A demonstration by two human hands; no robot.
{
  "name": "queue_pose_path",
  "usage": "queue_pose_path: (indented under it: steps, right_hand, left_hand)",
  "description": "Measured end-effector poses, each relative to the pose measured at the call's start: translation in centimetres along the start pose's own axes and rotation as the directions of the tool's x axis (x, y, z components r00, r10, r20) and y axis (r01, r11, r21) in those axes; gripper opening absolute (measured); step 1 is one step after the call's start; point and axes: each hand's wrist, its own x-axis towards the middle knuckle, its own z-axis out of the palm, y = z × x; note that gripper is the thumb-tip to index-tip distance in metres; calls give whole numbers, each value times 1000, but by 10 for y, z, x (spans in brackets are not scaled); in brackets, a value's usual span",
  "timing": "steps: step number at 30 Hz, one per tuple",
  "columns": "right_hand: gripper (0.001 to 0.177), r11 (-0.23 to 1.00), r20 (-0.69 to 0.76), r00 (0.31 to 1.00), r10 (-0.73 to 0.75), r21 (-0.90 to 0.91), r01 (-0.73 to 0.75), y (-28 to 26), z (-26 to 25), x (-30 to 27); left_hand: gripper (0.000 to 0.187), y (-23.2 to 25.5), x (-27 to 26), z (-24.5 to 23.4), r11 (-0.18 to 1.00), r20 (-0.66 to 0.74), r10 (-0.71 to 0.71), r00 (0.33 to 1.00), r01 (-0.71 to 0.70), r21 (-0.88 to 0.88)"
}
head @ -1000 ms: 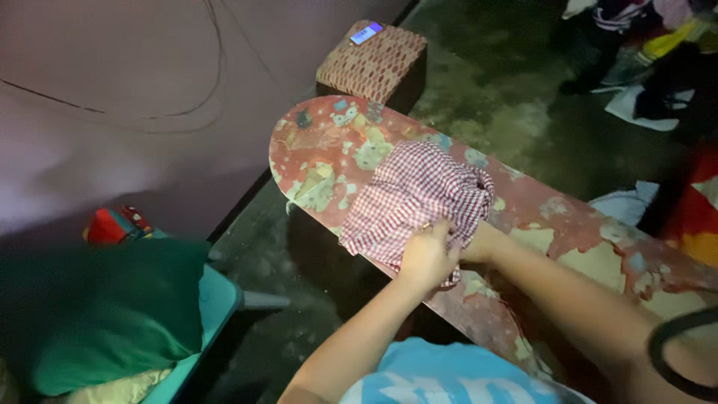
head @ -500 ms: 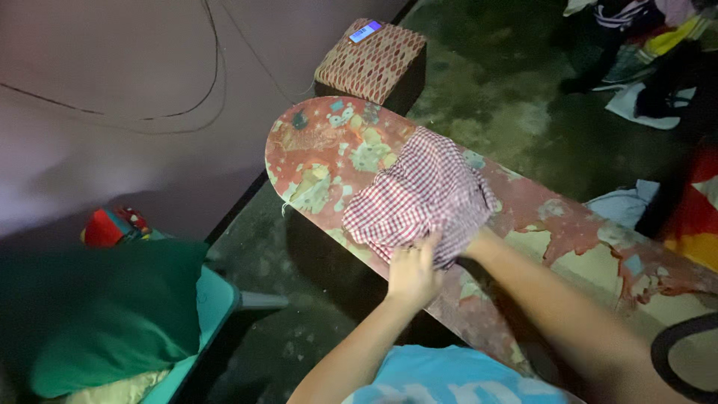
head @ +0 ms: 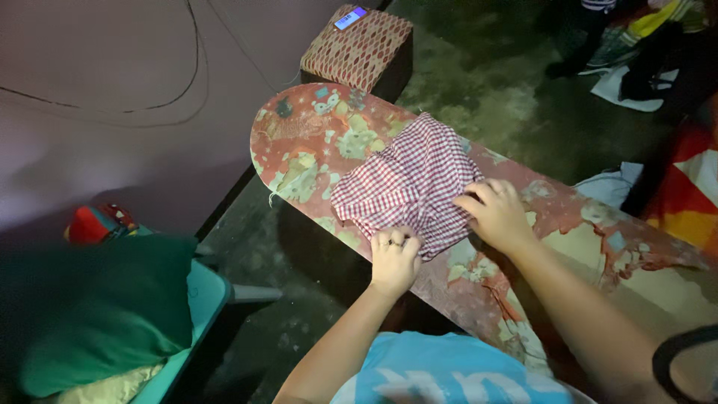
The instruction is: The person folds a red-and-white checkered shirt on a small table, then folds a pink t-shirt. Both garments are folded by hand and placed on a nearby bed.
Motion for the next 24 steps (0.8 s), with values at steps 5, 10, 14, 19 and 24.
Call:
queue_pose_path:
  steps: [5,10,14,19,24]
  right_hand:
    - [37,994,77,992,98,-57,-94,30,10,-43]
    - [43,995,168,981,96,-7,-96,37,-9,-65]
    - [58,980,278,940,198,-65,-187,29,-25,-56]
    - [62,941,315,886,339,-108,-321,24,-27,-41]
    - [66,993,181,976,118,-8,-118,6,-26,-43]
  left_hand:
    - [20,6,-8,-15,993,17,117,993,-118,27]
    - [16,11,-8,-15,994,241,108,965,-113,7]
    - [21,12,-6,-27,999,314,42,948,-33,-34]
    - [36,15,-2,-24,990,240,-53,969,83,-117]
    - [44,9,-6,-9,998,176,10,984,1,-66]
